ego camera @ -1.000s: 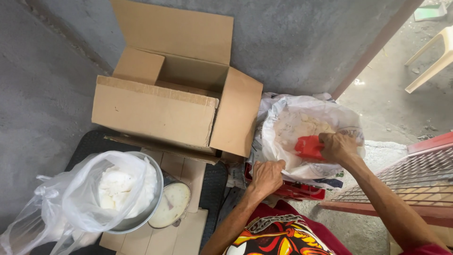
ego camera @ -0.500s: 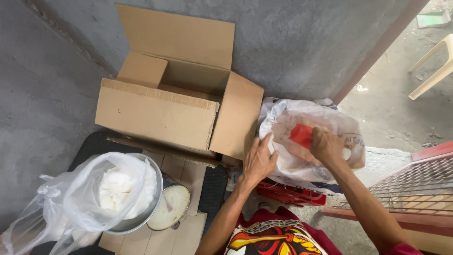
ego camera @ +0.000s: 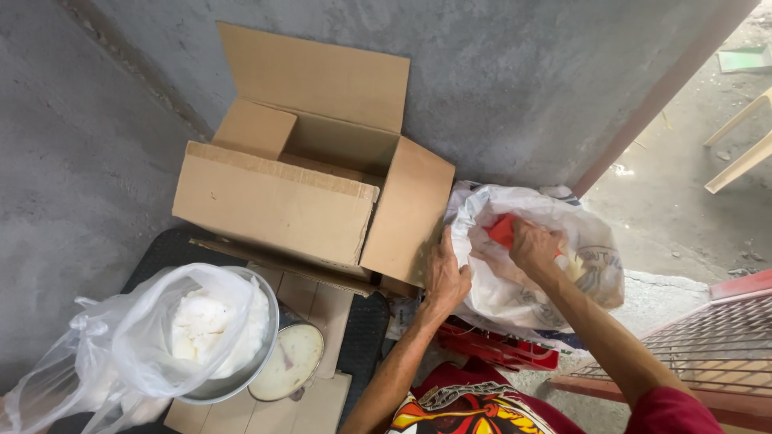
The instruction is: Weighing white powder from a large bag into smaller plastic bags using a scale and a scoop.
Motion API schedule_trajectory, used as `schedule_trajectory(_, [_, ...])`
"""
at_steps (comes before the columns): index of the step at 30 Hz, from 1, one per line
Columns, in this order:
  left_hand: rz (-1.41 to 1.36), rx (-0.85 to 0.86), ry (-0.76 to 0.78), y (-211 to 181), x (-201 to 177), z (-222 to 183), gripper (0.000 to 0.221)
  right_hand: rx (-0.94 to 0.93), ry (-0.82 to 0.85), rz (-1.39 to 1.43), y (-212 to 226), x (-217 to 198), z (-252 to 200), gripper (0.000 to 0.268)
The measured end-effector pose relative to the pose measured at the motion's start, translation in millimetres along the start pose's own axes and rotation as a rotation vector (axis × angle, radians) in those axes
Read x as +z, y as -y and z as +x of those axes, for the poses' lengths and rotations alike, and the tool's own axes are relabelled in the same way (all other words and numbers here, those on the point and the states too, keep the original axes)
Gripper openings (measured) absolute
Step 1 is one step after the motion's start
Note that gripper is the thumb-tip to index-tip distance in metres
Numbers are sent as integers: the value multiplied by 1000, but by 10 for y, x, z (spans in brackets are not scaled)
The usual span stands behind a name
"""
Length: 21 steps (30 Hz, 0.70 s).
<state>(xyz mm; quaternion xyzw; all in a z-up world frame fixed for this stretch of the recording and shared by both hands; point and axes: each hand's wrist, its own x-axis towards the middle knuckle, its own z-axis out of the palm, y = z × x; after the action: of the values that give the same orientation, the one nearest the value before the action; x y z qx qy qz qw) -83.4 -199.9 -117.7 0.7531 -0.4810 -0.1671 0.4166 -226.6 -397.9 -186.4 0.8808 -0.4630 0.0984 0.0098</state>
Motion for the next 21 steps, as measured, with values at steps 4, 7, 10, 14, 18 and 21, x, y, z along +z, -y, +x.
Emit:
schedule_trajectory(4, [-36, 35, -75, 46, 25, 50, 91, 19, -3, 96, 9, 159, 51, 29])
schedule_trajectory(7, [-58, 88, -142, 68, 60, 68, 88, 70, -7, 144, 75, 269, 175, 35])
schedule_trajectory(10, [-146, -15, -47, 65, 105, 54, 89, 159, 63, 143, 37, 544, 263, 27])
schedule_trajectory(14, [-172, 18, -73, 119, 102, 42, 88, 220, 33, 266, 171, 335, 206, 28])
schedule_trajectory(18, [-187, 29, -97, 130, 103, 48, 87, 216, 28, 389, 194, 45, 94, 37])
schedule_trajectory(21, [-204, -2, -91, 180, 134, 57, 86, 174, 25, 424, 148, -25, 64, 37])
